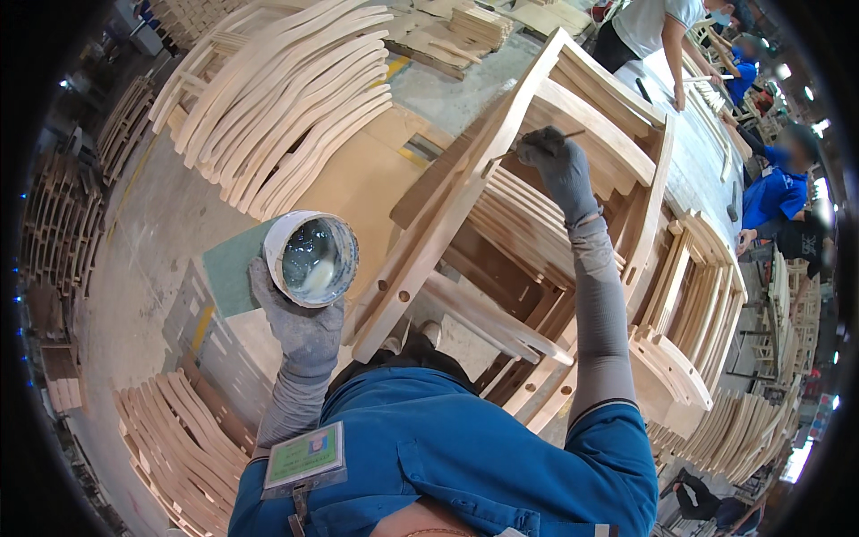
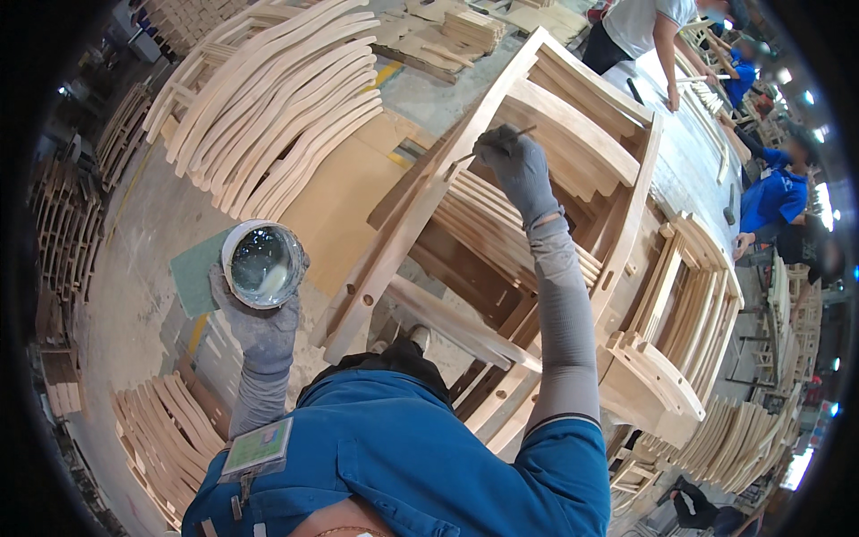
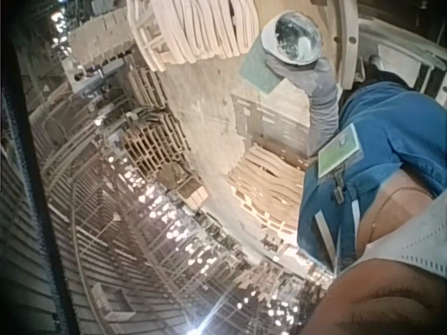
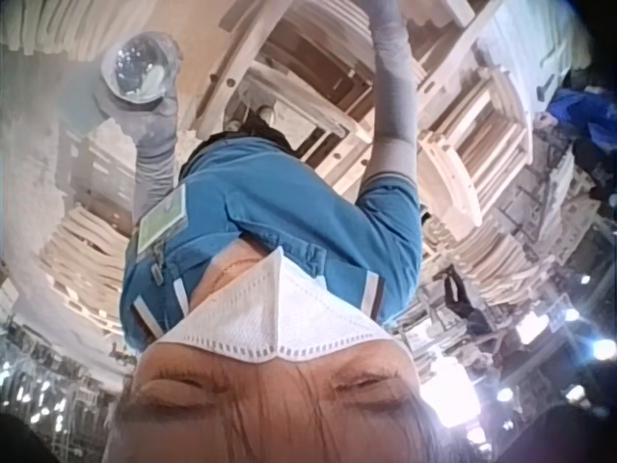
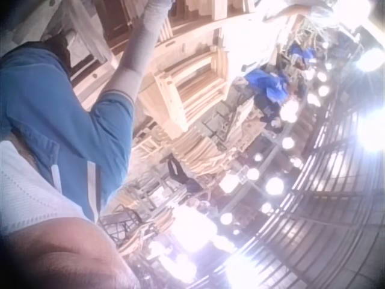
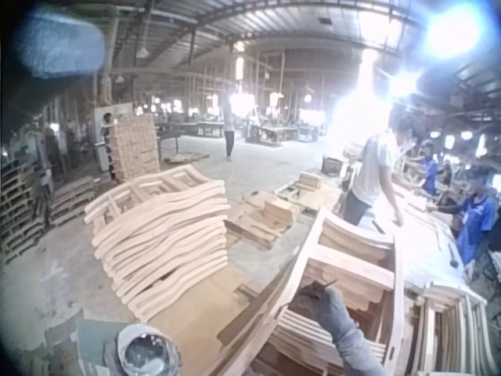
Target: The person applies a white liquid adhesive to the joints of wooden chair frames using a brush and a small container. The person repeatedly dips the brush into the container and coats the joints on multiple frames placed on a workbench.
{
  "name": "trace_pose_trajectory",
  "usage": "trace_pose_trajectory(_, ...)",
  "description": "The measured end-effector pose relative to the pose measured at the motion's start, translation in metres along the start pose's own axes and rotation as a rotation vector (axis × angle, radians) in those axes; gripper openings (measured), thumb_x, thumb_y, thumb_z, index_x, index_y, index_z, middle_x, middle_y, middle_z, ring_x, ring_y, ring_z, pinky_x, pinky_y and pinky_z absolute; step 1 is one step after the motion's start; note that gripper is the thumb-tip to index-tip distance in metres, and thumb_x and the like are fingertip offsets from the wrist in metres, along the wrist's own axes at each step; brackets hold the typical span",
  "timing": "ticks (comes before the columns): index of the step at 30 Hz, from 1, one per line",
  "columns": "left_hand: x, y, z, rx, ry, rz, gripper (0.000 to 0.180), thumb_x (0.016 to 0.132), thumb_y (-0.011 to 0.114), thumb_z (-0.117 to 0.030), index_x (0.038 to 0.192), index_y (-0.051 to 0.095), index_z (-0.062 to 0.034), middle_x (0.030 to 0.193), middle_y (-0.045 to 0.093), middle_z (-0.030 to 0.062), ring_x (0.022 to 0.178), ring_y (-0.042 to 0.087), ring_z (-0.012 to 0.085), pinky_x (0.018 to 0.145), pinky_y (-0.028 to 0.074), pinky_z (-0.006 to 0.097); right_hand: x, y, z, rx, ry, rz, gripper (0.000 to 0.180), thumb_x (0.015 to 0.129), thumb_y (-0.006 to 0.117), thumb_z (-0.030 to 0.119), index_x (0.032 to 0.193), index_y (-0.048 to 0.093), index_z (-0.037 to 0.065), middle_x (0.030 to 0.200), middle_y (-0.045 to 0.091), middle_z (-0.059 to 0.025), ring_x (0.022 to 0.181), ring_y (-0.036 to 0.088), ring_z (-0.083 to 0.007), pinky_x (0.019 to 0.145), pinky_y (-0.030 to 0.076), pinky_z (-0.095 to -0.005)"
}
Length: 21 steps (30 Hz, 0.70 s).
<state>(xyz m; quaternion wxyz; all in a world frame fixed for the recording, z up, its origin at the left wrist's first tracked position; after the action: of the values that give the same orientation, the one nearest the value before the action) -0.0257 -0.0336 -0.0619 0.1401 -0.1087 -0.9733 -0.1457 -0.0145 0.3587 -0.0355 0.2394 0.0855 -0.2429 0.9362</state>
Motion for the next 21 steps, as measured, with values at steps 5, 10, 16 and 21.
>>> trace_pose_trajectory(5,0.01,0.002,-0.003,-0.164,-0.16,0.01,0.057,0.091,0.05,-0.014,0.138,0.019,-0.0075,0.139,0.031,0.0072,0.124,0.039,0.023,0.101,0.04,0.035,-0.031,0.01,0.025,-0.118,-0.076,0.102,0.011,0.08,0.059,0.003,0.089,0.063,-0.001,0.082,0.067,-0.0098,0.078,0.064,-0.0156,0.071,0.05,-0.0286)
trace_pose_trajectory(10,0.011,0.013,-0.019,-0.221,-0.121,0.139,0.044,0.093,0.047,-0.022,0.133,0.034,-0.0081,0.129,0.042,0.0095,0.12,0.045,0.0222,0.098,0.042,0.034,-0.063,0.008,0.07,0.247,0.119,-0.113,0.008,0.082,0.063,0.0,0.09,0.062,-0.002,0.085,0.067,-0.0105,0.078,0.062,-0.0138,0.07,0.051,-0.0246)
trace_pose_trajectory(16,0.007,0.055,-0.027,-0.954,-0.494,0.226,0.049,0.098,0.035,-0.033,0.136,0.025,-0.0043,0.131,0.041,0.0102,0.12,0.044,0.0248,0.099,0.042,0.039,-0.14,0.049,0.176,0.625,-0.202,-0.053,0.016,0.078,0.066,-0.004,0.091,0.057,-0.004,0.088,0.066,-0.0171,0.084,0.065,-0.023,0.073,0.056,-0.0339)
trace_pose_trajectory(21,0.002,0.051,-0.045,-0.365,-0.079,0.362,0.052,0.097,0.036,-0.035,0.138,0.022,-0.006,0.134,0.036,0.013,0.123,0.04,0.026,0.1,0.041,0.038,-0.176,0.077,0.181,0.341,-0.233,-0.147,0.023,0.074,0.072,-0.002,0.091,0.057,-0.002,0.095,0.065,-0.0169,0.087,0.066,-0.0229,0.07,0.055,-0.0302)
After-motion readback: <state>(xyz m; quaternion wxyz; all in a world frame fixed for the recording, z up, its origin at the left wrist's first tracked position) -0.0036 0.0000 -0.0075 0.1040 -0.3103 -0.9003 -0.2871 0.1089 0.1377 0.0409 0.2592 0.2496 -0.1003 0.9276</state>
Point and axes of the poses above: each hand's wrist, its own x-axis towards the middle knuckle, its own y-axis out of the palm, z = x × y, the point moved 7 cm from there along x, towards the middle knuckle
